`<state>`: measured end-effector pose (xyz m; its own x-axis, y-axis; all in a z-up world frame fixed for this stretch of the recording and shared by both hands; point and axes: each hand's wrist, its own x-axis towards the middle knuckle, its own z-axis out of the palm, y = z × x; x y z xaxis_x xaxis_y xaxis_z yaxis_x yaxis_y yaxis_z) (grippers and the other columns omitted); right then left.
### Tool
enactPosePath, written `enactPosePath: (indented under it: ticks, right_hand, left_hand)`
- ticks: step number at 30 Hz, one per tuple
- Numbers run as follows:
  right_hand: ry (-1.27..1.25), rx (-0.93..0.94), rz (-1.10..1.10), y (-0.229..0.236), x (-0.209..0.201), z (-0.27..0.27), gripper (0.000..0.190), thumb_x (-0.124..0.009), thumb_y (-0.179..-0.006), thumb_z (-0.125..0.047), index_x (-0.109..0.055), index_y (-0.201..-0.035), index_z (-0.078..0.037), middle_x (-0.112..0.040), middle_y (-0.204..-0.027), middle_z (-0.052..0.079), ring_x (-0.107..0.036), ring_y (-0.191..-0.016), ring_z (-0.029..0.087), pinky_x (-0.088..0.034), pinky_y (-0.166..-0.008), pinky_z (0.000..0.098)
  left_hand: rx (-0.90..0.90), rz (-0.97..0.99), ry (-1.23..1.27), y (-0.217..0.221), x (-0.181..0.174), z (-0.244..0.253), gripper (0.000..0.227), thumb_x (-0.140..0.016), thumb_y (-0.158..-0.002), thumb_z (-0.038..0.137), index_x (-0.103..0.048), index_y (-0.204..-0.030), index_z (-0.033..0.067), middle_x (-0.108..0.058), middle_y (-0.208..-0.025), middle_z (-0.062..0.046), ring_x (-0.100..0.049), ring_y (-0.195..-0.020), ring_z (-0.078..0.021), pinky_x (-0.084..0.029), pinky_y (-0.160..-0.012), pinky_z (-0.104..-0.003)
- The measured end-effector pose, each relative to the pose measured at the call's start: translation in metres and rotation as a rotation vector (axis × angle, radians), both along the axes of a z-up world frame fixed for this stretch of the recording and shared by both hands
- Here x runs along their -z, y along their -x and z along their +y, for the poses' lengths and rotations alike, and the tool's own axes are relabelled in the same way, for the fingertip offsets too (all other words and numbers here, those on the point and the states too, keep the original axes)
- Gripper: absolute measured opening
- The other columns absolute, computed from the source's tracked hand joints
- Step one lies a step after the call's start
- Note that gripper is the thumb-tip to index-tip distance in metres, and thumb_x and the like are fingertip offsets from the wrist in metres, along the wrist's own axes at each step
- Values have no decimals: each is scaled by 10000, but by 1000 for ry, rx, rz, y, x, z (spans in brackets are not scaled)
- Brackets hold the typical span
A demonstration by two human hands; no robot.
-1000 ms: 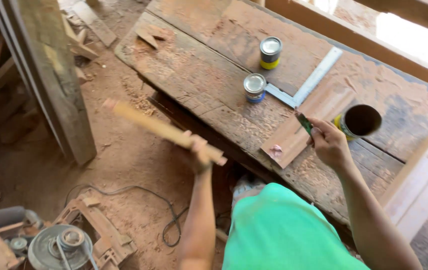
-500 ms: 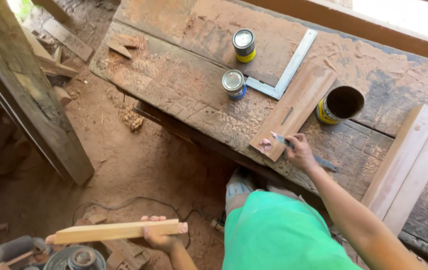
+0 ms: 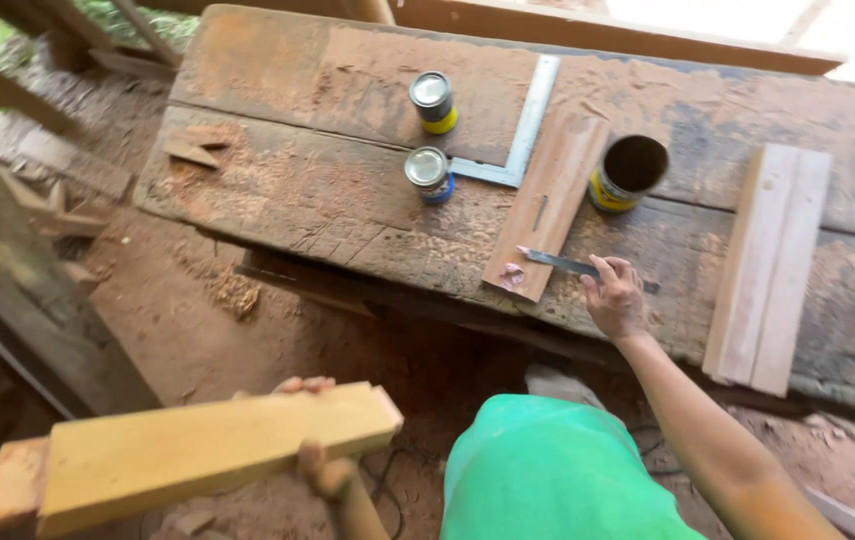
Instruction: Assembling a wooden frame by applying glue to joints and clamping pieces together on a workbench.
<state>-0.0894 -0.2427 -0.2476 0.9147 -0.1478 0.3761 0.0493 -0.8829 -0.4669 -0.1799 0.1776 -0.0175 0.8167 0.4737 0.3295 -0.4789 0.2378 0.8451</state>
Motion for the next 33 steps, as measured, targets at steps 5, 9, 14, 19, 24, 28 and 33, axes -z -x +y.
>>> enactPosePath:
  ticks: [5, 9, 14, 19, 24, 28, 33]
  right_hand:
    - [-112, 103, -12, 97, -38, 25, 416, -717, -802, 23, -696, -1212, -49, -650, -1137, 144, -638, -843, 303, -556, -704, 394]
    - [-151, 193, 85, 185, -21, 29, 351, -743, -854, -188, -724, -1203, -152, -696, -1043, 84, -679, -961, 290, -554, -874, 381]
    - [-52, 291, 125, 291, 9, -7, 349, -743, -889, -264, -739, -1236, -224, -726, -1013, 102, -706, -1044, 309, -557, -929, 410]
    - [-284, 671, 155, 360, 9, -58, 313, -767, -966, -178, -758, -1269, -98, -719, -1039, 214, -694, -1022, 379, -549, -901, 459]
    - [-514, 862, 211, 329, -28, -86, 328, -745, -1008, -256, -745, -1322, -161, -732, -1100, 183, -683, -1062, 343, -535, -915, 457]
    - [-683, 856, 318, 293, -1, -144, 356, -736, -977, -290, -732, -1322, -204, -734, -1154, 191, -659, -1141, 388, -520, -955, 486]
    - [-701, 812, 493, 264, 51, -209, 530, -770, -902, -428, -677, -1370, -195, -736, -1201, 109, -694, -1104, 288, -564, -934, 416]
  left_hand:
    - [399, -30, 282, -26, 10, -50, 875, -748, -901, 349, -264, -1595, 125, -593, -1290, -166, -632, -1101, -314, -494, -1047, -485]
    - [599, -58, 410, -50, 60, -100, 881, -575, -896, 482, -184, -1583, 91, -536, -1254, -220, -594, -1083, -375, -466, -1036, -563]
    - [1193, 361, 1353, -56, 36, -145, 1015, -975, -573, 146, -408, -1410, 241, -533, -1397, 24, -534, -1244, -119, -363, -1260, -447]
    - [1151, 126, 659, -50, 12, -225, 1150, -372, -780, 966, -429, -1334, -41, -569, -1154, -273, -567, -1154, -400, -420, -1067, -521]
    - [1087, 139, 487, -46, 14, -283, 922, -534, -798, 688, -461, -1355, -44, -606, -1182, -263, -608, -1129, -348, -466, -1025, -473]
    - [968, 196, 311, -18, 34, -346, 718, -742, -821, 330, -501, -1382, -48, -653, -1217, -249, -660, -1098, -282, -524, -970, -411]
    - [785, 247, 374, 8, 119, -396, 791, -573, -801, 287, -310, -1466, -51, -548, -1250, -373, -632, -1088, -494, -422, -1046, -606]
